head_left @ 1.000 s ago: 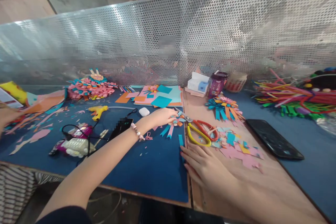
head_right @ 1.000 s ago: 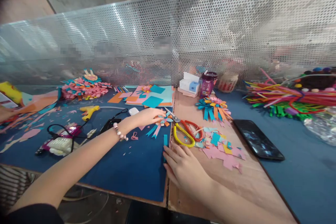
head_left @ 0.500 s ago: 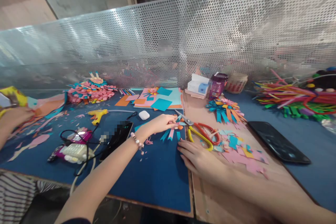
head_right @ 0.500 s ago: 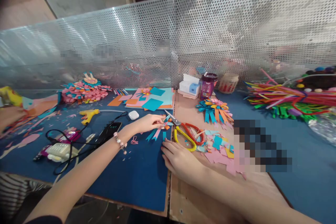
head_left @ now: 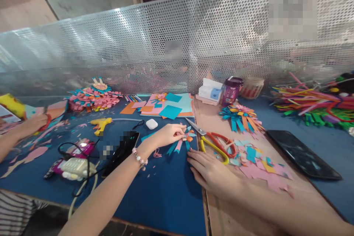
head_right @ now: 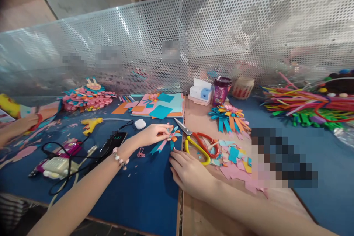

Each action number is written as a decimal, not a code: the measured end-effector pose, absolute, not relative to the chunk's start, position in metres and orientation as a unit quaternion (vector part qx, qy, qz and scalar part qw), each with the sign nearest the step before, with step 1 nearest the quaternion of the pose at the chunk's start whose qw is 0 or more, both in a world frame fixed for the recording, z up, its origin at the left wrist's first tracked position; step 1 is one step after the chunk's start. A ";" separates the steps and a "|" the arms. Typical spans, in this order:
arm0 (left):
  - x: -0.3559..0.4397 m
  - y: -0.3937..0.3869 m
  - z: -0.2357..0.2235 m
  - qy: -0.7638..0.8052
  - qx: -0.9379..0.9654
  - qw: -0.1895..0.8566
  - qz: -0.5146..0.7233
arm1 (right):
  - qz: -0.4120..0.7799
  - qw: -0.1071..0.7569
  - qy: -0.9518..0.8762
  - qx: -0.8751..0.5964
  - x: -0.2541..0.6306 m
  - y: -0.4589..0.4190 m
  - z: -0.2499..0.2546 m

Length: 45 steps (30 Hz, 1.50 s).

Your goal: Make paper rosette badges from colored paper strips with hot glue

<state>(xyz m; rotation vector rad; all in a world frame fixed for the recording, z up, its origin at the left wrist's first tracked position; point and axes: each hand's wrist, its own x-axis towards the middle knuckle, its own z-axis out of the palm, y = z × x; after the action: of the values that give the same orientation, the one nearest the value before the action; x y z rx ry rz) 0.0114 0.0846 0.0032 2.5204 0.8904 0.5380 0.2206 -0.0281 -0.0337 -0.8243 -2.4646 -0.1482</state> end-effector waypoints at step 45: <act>0.014 0.077 -0.005 0.312 0.913 0.170 0.199 | -0.043 0.245 -0.912 -0.326 0.220 -0.029 -0.031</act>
<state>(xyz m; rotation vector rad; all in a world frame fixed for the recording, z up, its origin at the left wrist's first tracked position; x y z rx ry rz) 0.0140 0.0774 -0.0050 2.5947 0.8853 0.5653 0.2199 -0.0293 -0.0307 -0.8911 -2.4903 -0.1184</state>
